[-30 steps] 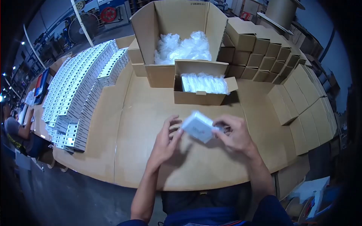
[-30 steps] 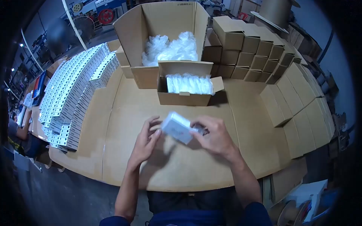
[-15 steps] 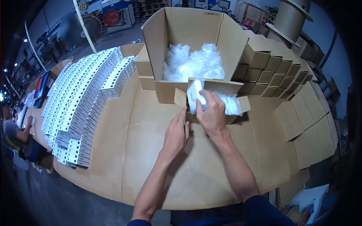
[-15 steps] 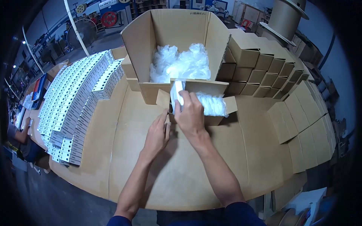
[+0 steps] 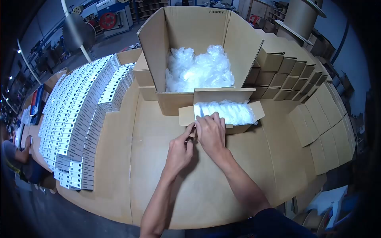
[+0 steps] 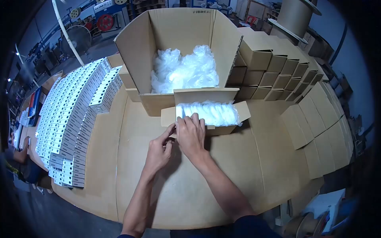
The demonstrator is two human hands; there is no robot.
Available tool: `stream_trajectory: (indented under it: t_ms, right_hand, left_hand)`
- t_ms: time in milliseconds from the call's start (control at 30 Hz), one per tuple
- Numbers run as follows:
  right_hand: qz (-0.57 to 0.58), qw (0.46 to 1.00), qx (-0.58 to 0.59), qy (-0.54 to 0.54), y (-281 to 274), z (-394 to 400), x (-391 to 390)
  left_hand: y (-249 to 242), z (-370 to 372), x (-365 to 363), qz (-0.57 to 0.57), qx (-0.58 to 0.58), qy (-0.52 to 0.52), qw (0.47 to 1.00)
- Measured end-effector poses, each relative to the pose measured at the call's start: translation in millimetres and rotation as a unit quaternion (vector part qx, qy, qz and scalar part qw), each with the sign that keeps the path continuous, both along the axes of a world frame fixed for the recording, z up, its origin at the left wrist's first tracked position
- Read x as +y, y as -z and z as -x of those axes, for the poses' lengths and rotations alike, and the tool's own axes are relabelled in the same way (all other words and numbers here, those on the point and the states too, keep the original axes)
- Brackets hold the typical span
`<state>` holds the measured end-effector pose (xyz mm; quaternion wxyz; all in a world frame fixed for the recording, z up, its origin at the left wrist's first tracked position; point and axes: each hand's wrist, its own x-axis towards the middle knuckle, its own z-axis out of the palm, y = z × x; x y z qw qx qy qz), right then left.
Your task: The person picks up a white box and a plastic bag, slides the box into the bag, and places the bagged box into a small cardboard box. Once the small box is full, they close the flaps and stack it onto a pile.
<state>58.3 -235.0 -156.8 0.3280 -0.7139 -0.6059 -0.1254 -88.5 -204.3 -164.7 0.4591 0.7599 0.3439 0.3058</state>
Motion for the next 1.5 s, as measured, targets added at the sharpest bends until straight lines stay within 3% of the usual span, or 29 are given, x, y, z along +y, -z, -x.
stream_trajectory:
  t_ms: [267,433,567,667,767,833,1000,1100,1233,1467,1500]
  right_hand:
    - [0.127,0.981,-0.138,-0.038,11.2,-12.5,-26.6]
    - [0.206,0.953,-0.213,-0.056,-7.7,-18.6,-26.1]
    - [0.238,0.962,-0.114,-0.063,-32.4,-8.5,-29.1]
    - [0.073,0.996,-0.049,-0.011,-69.5,27.9,-10.8]
    - [-0.02,0.976,0.026,-0.216,-67.7,65.2,41.7]
    - [0.012,0.936,0.113,-0.334,-49.1,96.5,94.1]
    - [0.089,0.914,0.083,-0.387,-2.2,151.5,224.6]
    - [0.098,0.918,0.06,-0.379,0.7,164.0,267.8]
    - [0.206,0.919,-0.026,-0.334,-6.5,168.0,283.1]
    - [0.239,0.904,-0.005,-0.353,-17.5,165.0,280.2]
    - [0.195,0.908,0.008,-0.371,-13.0,160.6,279.5]
  left_hand:
    - [-17.6,12.1,-1.6,0.036,-0.034,0.045,0.998]
    - [-22.2,58.3,5.3,-0.009,-0.031,-0.023,0.999]
    - [-13.4,121.1,44.2,-0.053,0.005,-0.131,0.99]
    - [-15.1,155.3,76.5,-0.066,0.021,-0.215,0.974]
    - [6.4,179.2,131.1,-0.249,0.103,-0.266,0.926]
    - [10.4,181.5,165.9,-0.307,0.094,-0.293,0.901]
    - [20.8,187.5,218.1,-0.388,0.181,-0.312,0.848]
    - [21.6,189.6,217.2,-0.373,0.197,-0.313,0.851]
    - [25.7,196.9,213.6,-0.412,0.213,-0.322,0.825]
    - [35.9,204.4,210.4,-0.426,0.235,-0.354,0.798]
    - [36.7,202.7,206.8,-0.436,0.231,-0.359,0.793]
